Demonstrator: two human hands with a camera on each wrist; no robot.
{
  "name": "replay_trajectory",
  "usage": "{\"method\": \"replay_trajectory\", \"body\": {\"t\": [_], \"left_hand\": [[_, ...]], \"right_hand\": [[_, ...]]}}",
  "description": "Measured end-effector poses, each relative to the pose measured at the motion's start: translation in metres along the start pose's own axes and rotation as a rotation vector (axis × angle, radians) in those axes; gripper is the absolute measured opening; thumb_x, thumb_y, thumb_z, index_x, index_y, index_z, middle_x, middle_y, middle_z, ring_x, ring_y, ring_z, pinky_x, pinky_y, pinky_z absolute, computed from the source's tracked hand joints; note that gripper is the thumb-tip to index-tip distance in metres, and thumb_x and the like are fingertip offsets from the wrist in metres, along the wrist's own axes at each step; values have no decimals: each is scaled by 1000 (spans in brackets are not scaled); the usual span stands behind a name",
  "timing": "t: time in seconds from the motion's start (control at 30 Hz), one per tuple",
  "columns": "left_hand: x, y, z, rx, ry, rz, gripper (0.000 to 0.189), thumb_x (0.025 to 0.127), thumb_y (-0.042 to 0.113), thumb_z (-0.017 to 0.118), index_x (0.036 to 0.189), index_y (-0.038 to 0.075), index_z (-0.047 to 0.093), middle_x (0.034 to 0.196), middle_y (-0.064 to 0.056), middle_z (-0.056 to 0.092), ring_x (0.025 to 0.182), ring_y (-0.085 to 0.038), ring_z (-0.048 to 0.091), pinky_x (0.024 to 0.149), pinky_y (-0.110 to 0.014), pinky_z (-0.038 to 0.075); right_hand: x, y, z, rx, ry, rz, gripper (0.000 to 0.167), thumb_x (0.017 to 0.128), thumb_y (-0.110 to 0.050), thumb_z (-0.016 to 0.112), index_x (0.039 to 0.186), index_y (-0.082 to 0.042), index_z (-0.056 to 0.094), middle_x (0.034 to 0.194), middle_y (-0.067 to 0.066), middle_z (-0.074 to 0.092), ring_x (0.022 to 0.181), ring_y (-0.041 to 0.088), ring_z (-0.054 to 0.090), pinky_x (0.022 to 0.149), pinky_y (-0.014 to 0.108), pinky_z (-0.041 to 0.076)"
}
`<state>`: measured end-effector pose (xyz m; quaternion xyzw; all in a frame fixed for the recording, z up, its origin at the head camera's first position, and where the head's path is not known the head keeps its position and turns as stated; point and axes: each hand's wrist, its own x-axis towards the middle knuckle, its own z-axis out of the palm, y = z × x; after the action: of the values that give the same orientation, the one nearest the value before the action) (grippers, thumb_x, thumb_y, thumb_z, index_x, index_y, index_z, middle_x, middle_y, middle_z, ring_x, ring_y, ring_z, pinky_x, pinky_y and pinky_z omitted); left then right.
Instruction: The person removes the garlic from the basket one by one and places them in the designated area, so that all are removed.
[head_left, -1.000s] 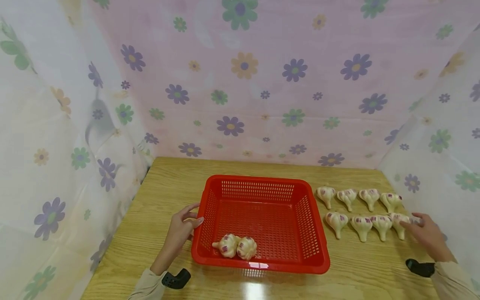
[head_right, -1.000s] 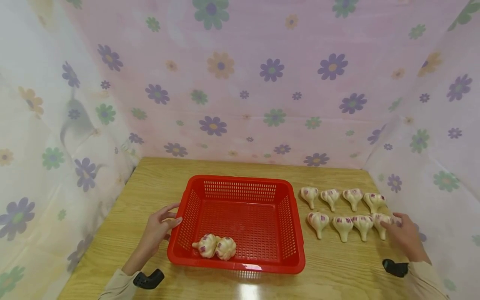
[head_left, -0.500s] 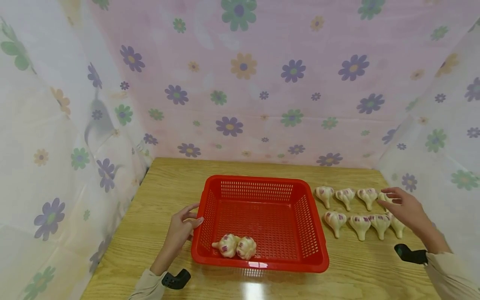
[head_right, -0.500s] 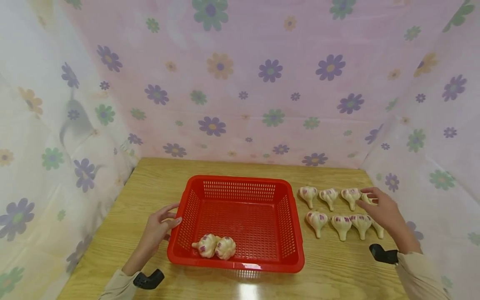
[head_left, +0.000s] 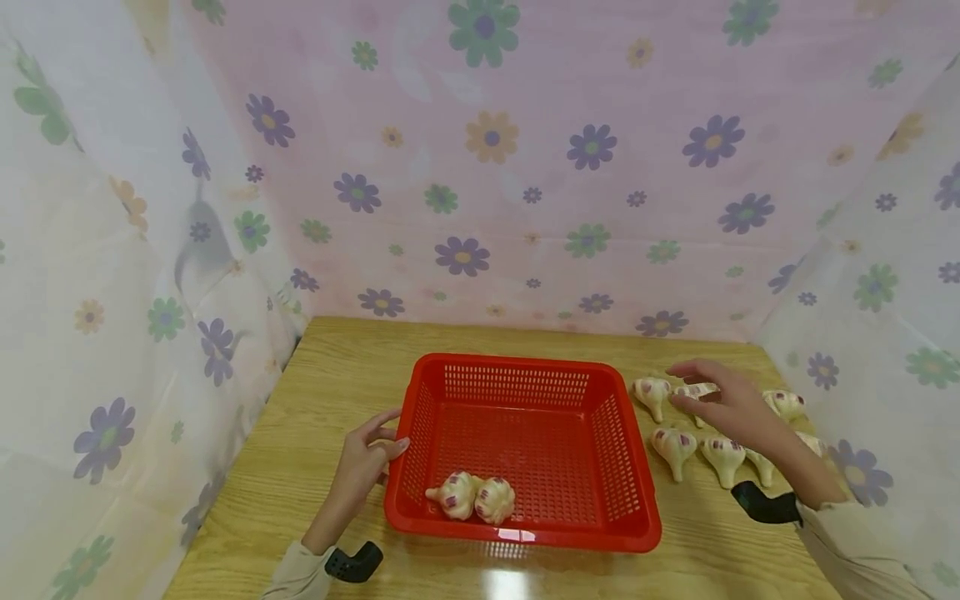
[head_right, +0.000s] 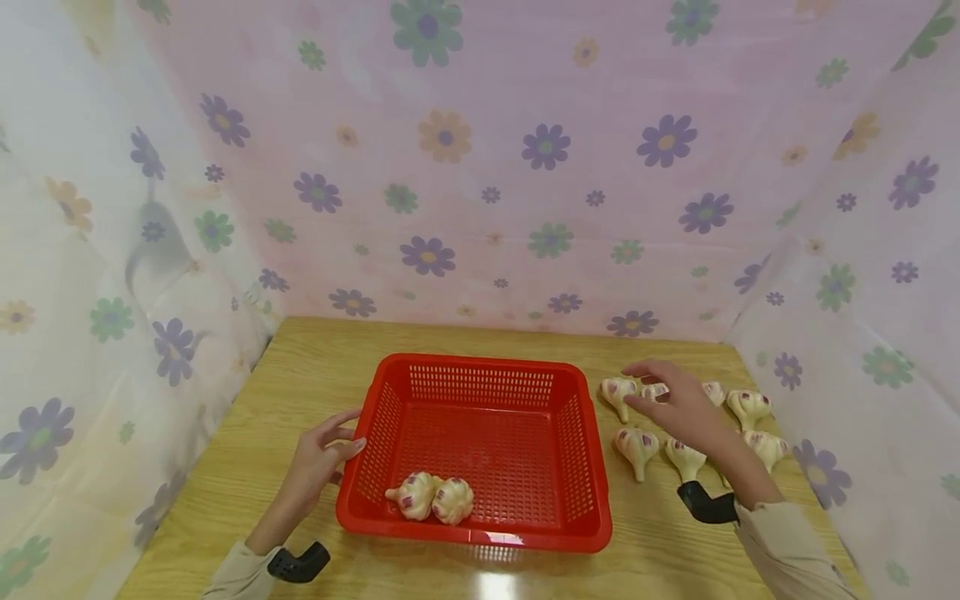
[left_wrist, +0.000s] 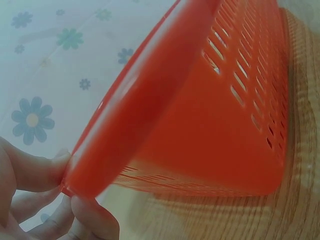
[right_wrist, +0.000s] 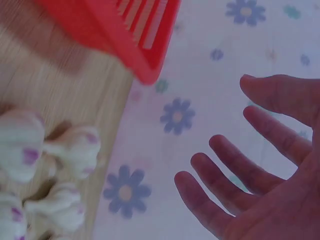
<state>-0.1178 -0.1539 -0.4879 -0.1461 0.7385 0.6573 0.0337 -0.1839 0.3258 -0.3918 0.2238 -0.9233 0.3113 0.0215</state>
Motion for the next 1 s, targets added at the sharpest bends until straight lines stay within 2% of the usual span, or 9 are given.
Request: {"method": "replay_trajectory", "body": {"t": [0.13,0.27,0.3,0.47,0.6,0.87,1.0], "left_hand": [[0,-3,0,-12,-1,-4,46,85,4,65,129,16,58,96,-15,60,59,-23,58,44,-32,50],[-1,-3,0,-16,1,-5,46,85,4,65,128,15,58,95,-15,60,59,-23,58,43,-33,50],[-1,-3,0,-14,4,-5,46,85,4,65,128,15,58,96,-15,60,60,-23,58,43,-32,50],[-1,0,0,-7,10,1,45,85,5,65,129,16,58,96,-14,60,61,-23,58,44,-32,50],[0,-1,0,3,18,4,45,85,5,65,129,17,58,96,-14,60,61,-23,58,44,-33,50],[0,-3,0,-4,14,7,46,85,5,65,128,16,59,94,-14,60,57,-22,57,42,-31,48],[0,-2,1,-9,17,15,45,85,4,65,128,16,59,93,-14,60,58,-22,58,42,-32,49]], "right_hand": [[8,-17,13,26,-51,-109,31,89,-13,66,120,-10,59,117,8,60,102,19,55,74,32,53],[16,-34,27,65,-121,-186,31,88,-13,67,118,-16,60,115,2,60,99,12,55,76,35,52],[18,-38,30,77,-141,-196,31,88,-14,68,118,-17,60,111,0,60,94,12,55,75,35,51],[30,-55,46,115,-244,-276,30,88,-14,68,115,-21,59,110,-4,59,94,11,54,76,36,49],[38,-64,61,132,-337,-326,31,87,-14,69,115,-25,59,113,-6,58,102,14,55,82,36,49],[49,-80,96,223,-547,-384,44,84,5,64,114,-26,60,117,-10,57,111,15,53,91,39,48],[55,-89,116,222,-615,-424,47,81,10,61,113,-25,61,114,-12,58,110,14,55,93,35,47]]}}
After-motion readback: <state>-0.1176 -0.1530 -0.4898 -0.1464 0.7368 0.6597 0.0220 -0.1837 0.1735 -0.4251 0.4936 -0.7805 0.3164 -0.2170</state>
